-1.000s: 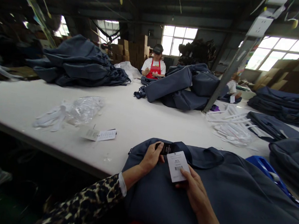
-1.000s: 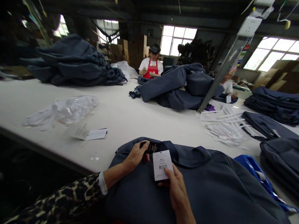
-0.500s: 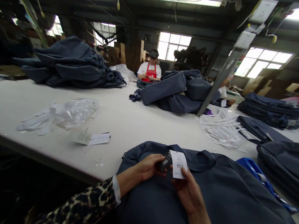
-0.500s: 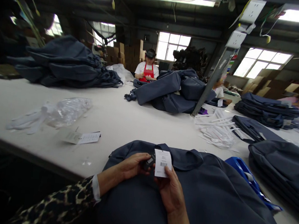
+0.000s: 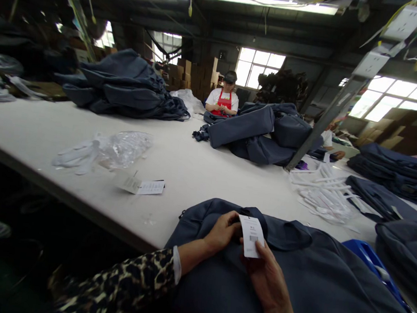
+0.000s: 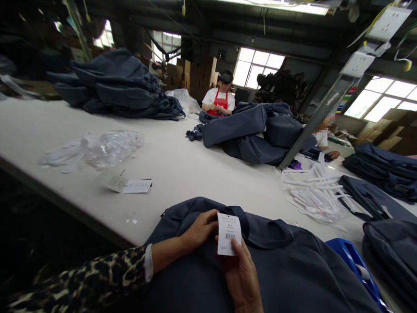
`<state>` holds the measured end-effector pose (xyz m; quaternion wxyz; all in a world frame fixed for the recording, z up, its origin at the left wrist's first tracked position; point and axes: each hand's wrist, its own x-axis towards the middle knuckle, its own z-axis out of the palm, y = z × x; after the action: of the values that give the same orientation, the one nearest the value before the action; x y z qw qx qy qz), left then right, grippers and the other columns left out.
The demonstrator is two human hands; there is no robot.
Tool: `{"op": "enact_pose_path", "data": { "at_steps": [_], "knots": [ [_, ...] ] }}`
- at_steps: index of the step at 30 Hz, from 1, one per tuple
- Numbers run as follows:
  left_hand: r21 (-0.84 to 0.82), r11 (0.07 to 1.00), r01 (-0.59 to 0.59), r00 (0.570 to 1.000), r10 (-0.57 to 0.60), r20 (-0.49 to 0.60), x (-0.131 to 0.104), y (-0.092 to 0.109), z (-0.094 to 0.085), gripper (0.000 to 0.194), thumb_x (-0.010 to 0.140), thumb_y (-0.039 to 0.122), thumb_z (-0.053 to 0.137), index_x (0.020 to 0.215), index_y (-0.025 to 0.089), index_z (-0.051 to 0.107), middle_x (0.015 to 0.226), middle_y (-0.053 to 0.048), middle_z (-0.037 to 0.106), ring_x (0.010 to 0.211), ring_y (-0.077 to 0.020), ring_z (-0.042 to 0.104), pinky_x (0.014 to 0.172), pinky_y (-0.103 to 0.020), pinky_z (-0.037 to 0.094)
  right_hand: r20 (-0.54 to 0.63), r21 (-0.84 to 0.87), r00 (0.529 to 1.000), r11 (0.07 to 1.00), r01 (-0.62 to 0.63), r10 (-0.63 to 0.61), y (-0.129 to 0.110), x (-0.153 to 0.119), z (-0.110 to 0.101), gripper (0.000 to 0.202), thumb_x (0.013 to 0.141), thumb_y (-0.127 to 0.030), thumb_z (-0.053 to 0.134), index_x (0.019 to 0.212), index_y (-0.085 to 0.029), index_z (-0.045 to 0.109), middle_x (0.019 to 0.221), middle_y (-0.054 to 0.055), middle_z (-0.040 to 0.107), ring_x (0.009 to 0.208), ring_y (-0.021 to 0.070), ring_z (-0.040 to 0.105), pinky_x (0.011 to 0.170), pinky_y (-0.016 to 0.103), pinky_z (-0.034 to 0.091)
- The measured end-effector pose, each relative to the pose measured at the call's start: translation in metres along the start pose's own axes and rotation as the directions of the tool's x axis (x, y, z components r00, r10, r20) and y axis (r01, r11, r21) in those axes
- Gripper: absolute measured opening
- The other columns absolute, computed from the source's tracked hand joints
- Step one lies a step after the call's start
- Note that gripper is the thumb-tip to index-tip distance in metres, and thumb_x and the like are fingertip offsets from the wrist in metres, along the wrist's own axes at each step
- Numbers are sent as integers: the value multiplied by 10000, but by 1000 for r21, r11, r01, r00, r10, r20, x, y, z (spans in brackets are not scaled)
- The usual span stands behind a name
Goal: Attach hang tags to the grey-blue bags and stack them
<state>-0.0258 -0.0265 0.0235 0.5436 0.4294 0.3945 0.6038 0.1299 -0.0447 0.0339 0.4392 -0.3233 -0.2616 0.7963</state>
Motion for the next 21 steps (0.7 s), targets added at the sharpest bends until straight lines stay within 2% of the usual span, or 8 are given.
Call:
{"op": "enact_pose_path", "data": {
  "at_steps": [3,7,11,14,16,18,21],
  "knots": [
    [-59,993,100,993,-104,-59,6,-1,-2,159,748,263,659,843,163,579,796,-12,638,741,-156,589,721,-268,460,-35,2,999,1000,-2,2,-3,1,-1,483,754,-256,786,1210,-226,631,989,37,742,870,185,701,708,286,584],
    [-134,964,229,967,-241,-87,11,-5,-6,38,725,195,581,738,167,559,692,16,570,638,-112,507,588,-210,397,-74,-5,997,1000,9,-10,-7,3,-1,499,724,-249,802,1194,-244,636,1005,21,740,870,198,709,678,291,596],
    [-186,895,406,912,-409,25,11,-5,-9,219,774,339,507,622,181,498,525,21,457,437,-95,345,422,-220,259,-37,-43,999,999,-8,6,-6,4,-1,415,742,-299,797,1124,-227,650,964,31,745,801,171,700,635,268,583],
    [-194,849,491,871,-473,132,7,-4,-5,383,809,495,467,628,169,554,505,-3,488,399,-100,351,401,-235,263,61,-170,995,983,-67,78,0,4,1,402,795,-383,754,1114,-168,638,879,77,746,713,160,682,573,248,554],
    [-175,851,496,865,-466,187,3,-5,0,467,821,564,451,689,148,617,521,-24,539,409,-120,418,416,-251,317,80,-258,993,964,-68,91,3,5,2,412,807,-411,738,1099,-140,631,792,76,734,650,147,660,541,234,537],
    [-161,870,466,879,-434,199,1,-7,3,451,813,553,502,747,131,647,577,-40,594,458,-133,490,459,-254,368,73,-324,995,945,-46,74,5,4,2,408,820,-426,721,1086,-133,623,735,62,718,611,132,638,525,219,525],
    [-172,911,375,927,-367,73,1,-11,4,319,751,429,642,869,134,654,757,-45,667,618,-136,576,575,-236,423,43,-424,996,904,-57,83,6,5,1,435,840,-468,682,1100,-127,611,730,74,714,615,136,639,512,207,514]
  ]
}}
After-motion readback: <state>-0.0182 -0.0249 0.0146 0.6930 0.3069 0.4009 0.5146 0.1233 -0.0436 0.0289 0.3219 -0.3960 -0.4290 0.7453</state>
